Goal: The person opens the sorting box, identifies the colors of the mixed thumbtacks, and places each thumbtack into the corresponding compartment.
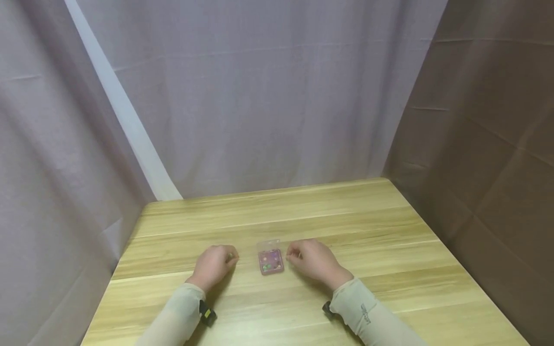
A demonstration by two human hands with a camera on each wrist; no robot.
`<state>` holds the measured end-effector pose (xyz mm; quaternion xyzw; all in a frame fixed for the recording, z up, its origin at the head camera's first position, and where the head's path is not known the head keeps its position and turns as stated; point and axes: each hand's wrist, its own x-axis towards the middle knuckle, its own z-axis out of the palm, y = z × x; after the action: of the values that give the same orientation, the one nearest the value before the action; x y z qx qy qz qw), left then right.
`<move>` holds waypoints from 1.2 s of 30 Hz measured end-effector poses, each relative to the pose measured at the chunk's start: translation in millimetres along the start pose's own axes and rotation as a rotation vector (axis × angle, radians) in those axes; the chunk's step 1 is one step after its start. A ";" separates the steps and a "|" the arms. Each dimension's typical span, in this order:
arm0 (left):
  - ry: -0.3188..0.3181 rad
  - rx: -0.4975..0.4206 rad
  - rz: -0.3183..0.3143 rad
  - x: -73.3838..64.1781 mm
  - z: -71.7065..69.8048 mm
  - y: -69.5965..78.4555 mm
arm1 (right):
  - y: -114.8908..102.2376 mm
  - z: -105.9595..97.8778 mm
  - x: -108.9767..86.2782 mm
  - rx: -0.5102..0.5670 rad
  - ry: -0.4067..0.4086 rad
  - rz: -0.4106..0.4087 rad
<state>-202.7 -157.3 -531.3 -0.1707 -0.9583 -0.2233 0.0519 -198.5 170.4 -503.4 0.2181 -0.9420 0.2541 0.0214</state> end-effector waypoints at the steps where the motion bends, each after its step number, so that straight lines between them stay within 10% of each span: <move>1: -0.001 0.000 -0.004 -0.1 0.2 0.0 | -0.1 -0.1 0.0 0.001 0.001 -0.002; 36: -0.056 -0.084 0.036 9.9 16.5 57.5 | 3.4 1.9 -5.7 0.005 0.019 -0.010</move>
<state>-192.2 -98.5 -520.7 -0.1959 -0.9460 -0.2573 0.0217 -194.6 174.4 -507.5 0.2204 -0.9400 0.2584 0.0308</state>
